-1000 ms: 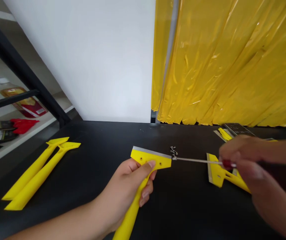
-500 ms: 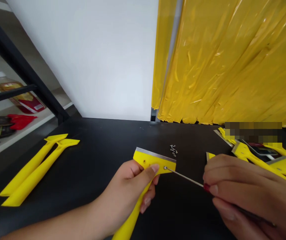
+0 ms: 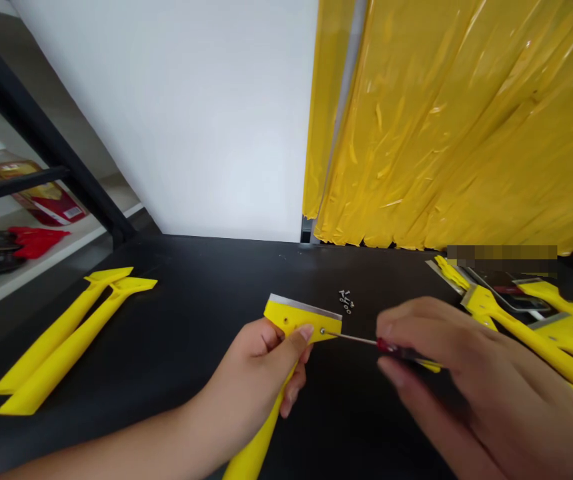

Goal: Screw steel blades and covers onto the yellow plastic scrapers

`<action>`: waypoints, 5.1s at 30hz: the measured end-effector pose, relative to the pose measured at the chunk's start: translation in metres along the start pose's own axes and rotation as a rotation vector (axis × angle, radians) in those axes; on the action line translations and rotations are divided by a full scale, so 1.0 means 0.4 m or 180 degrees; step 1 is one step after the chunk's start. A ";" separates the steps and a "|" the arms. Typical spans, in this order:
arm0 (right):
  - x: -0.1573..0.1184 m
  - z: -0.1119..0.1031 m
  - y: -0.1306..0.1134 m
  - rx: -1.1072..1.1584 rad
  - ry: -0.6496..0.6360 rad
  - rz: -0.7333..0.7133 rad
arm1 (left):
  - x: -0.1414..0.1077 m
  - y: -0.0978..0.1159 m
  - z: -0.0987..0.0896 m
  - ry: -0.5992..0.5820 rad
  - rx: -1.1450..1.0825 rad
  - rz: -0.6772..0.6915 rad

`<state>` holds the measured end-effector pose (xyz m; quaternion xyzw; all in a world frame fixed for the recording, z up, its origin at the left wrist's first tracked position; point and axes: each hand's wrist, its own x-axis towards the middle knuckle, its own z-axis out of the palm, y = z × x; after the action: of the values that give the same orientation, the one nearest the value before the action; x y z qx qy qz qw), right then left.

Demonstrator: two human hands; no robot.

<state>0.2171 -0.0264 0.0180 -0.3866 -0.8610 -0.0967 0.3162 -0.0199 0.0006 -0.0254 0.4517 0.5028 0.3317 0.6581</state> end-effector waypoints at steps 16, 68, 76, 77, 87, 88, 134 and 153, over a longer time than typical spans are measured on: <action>-0.027 0.062 0.027 -0.0305 -0.0509 0.0333 | 0.057 -0.016 -0.025 0.0052 0.0280 0.0033; -0.035 0.062 0.045 0.0040 -0.0748 0.0521 | 0.058 -0.012 -0.022 0.0200 0.0705 0.0062; -0.033 0.064 0.045 0.0091 -0.0799 0.0579 | 0.058 -0.015 -0.023 0.0220 0.0760 0.0074; -0.033 0.064 0.045 0.0090 -0.0758 0.0586 | 0.058 -0.015 -0.023 0.0237 0.0776 0.0056; -0.039 0.064 0.044 0.0131 -0.0848 0.0644 | 0.057 -0.023 -0.033 0.0229 0.0957 0.0210; -0.037 0.063 0.043 0.0146 -0.0900 0.0602 | 0.057 -0.022 -0.033 0.0246 0.0954 0.0200; -0.039 0.138 0.123 -0.0602 -0.1430 0.0952 | 0.034 0.083 -0.054 0.0370 -0.0384 0.0614; -0.019 0.167 0.101 -0.0476 -0.1920 0.1243 | 0.022 0.076 -0.064 0.0179 -0.0387 0.0546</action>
<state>0.2188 0.0238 -0.0422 -0.5767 -0.8161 0.0211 0.0315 -0.0416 0.0263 -0.0027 0.4429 0.4595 0.4293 0.6391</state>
